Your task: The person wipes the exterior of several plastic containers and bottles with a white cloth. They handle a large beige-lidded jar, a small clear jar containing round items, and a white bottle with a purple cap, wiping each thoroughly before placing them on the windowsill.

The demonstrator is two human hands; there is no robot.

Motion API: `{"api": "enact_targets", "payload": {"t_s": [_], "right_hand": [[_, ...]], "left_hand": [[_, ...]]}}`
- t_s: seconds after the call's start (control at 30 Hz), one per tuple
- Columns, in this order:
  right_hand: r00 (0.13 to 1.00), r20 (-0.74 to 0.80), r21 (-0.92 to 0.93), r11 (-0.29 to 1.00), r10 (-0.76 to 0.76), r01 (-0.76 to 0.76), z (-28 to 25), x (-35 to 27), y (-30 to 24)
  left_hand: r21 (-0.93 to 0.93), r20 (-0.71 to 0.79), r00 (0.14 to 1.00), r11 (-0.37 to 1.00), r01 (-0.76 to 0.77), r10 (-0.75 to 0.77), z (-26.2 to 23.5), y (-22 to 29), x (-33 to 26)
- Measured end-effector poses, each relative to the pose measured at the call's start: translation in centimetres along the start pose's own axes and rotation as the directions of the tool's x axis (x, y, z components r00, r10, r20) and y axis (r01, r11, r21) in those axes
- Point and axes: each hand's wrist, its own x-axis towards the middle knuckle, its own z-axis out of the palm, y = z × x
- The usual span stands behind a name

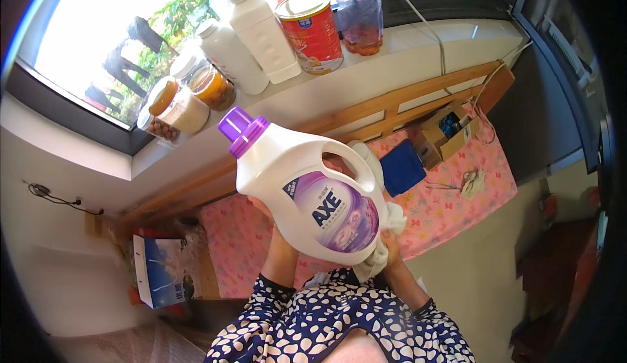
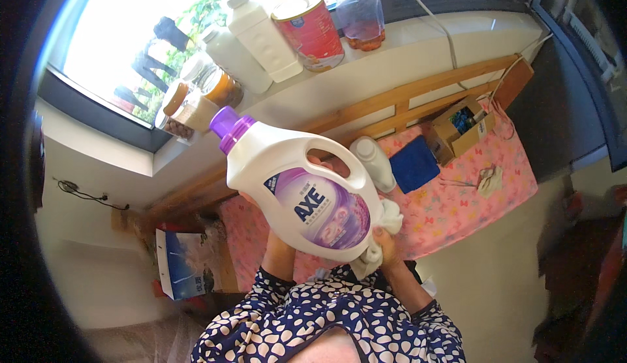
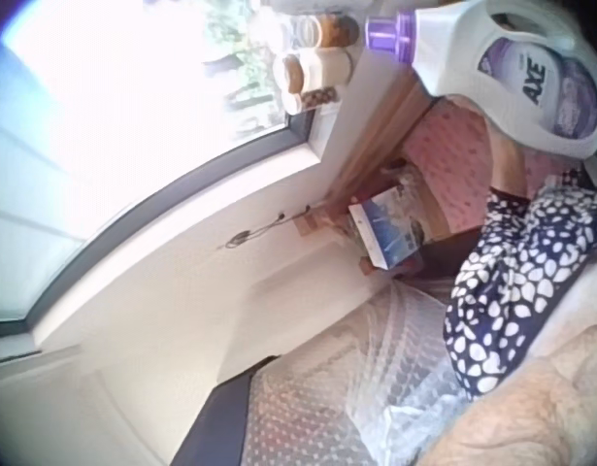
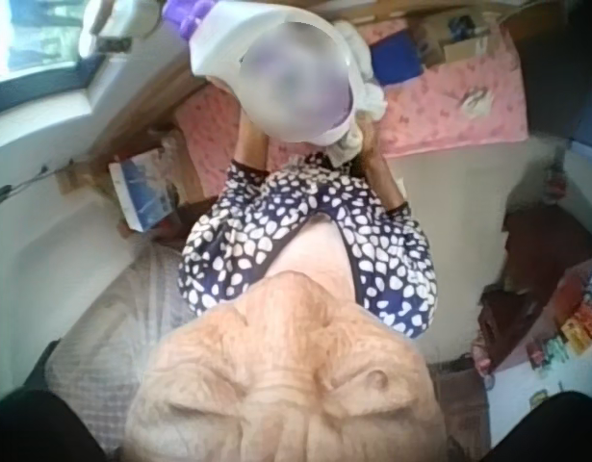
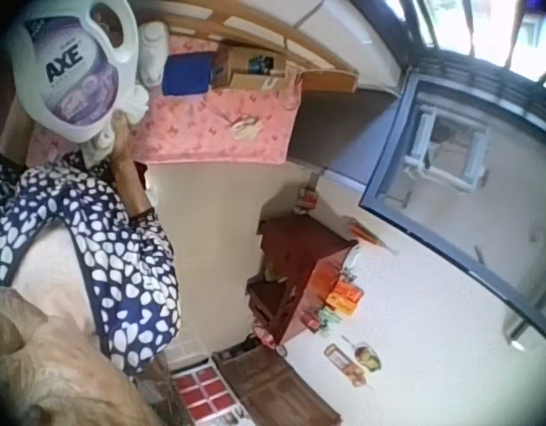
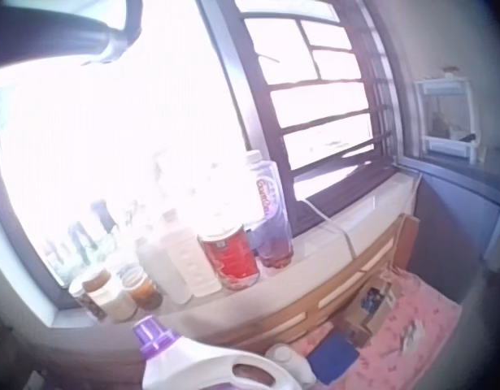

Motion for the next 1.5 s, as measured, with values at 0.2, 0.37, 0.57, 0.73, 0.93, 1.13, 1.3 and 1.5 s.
{"api": "enact_targets", "payload": {"t_s": [0.2,0.37,0.57,0.73,0.93,1.13,1.3,1.5], "right_hand": [[0.996,0.0,-0.149,0.985,0.09,-0.089,-2.4,-2.8,-0.8],[0.965,-0.233,-0.576,0.817,-0.122,-0.036,2.9,-1.5,-8.1],[0.658,0.606,-0.795,-0.37,-0.447,0.481,13.0,0.7,-11.5],[0.48,0.804,-0.58,-0.635,-0.35,0.509,15.0,1.1,-10.5],[0.572,0.793,-0.538,-0.681,-0.21,0.496,14.0,-1.2,-10.5],[0.775,0.632,-0.674,-0.513,-0.029,0.531,12.7,-3.2,-12.2],[0.797,0.573,-0.743,-0.29,0.192,0.604,10.8,-5.0,-13.7],[0.708,0.703,-0.711,-0.082,-0.058,0.699,13.9,-5.4,-14.5]], "left_hand": [[-0.076,0.053,0.996,0.994,0.073,-0.07,-0.3,0.9,0.2],[-0.143,0.125,0.982,0.976,0.162,-0.144,-0.1,1.8,0.0],[-0.21,0.248,0.936,0.929,0.304,-0.25,1.0,1.7,-0.7],[-0.236,0.321,0.893,0.887,0.398,-0.315,1.7,1.6,-1.6],[-0.25,0.38,0.853,0.848,0.467,-0.357,2.0,1.9,-2.4],[-0.254,0.425,0.815,0.813,0.524,-0.393,2.3,2.1,-3.2],[-0.258,0.456,0.786,0.783,0.566,-0.418,2.5,2.4,-4.0],[-0.267,0.485,0.755,0.748,0.608,-0.44,3.4,2.0,-4.9]]}}
